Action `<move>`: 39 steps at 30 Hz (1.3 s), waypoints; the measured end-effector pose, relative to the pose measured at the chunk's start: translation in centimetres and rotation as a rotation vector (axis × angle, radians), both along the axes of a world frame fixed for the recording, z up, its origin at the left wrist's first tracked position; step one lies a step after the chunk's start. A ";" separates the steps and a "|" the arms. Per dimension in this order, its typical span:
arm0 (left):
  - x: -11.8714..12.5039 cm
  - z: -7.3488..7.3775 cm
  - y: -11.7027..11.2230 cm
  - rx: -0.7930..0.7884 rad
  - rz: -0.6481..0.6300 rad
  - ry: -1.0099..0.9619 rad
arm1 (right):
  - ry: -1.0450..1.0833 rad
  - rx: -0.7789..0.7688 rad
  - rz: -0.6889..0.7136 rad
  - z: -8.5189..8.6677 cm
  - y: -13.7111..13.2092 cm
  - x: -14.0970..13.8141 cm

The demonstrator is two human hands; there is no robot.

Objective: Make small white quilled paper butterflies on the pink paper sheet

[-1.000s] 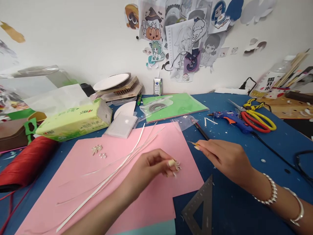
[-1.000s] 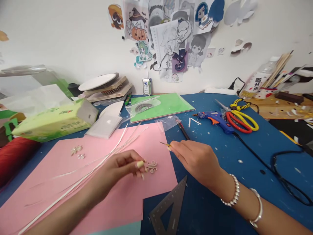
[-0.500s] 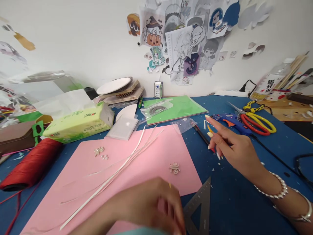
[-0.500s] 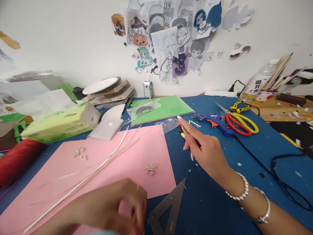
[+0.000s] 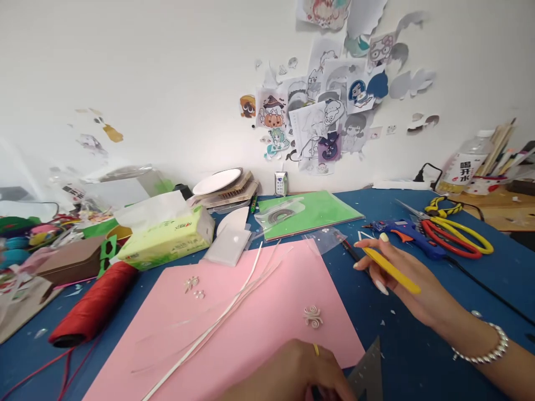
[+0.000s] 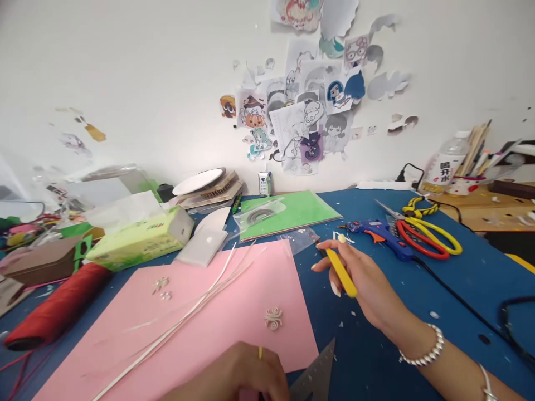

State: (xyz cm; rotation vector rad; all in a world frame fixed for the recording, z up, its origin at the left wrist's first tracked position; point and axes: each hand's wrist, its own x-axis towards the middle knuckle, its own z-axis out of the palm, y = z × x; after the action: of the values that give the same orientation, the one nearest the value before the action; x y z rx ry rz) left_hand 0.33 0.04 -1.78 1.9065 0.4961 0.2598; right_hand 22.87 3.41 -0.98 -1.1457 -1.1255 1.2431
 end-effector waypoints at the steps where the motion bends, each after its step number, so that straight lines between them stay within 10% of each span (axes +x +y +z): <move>1: 0.0 0.1 0.1 0.032 0.029 0.021 | 0.018 -0.004 -0.030 -0.2 0.1 0.0; 15: 0.1 -0.9 0.4 0.664 0.116 0.055 | 0.167 -0.083 -0.125 -1.5 0.5 0.1; 22: -0.4 -0.6 1.1 0.838 0.359 0.198 | 0.195 -0.148 -0.157 -2.2 0.7 -0.3; 39: 0.2 -1.8 0.8 0.678 0.303 0.082 | -0.263 -0.031 0.192 -3.4 0.0 -1.6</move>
State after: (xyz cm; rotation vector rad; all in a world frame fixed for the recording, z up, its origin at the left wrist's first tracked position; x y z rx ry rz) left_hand 0.55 0.86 -3.56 2.4998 0.8294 0.6095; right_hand 21.25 3.45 -4.39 -1.2751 -1.4440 1.2843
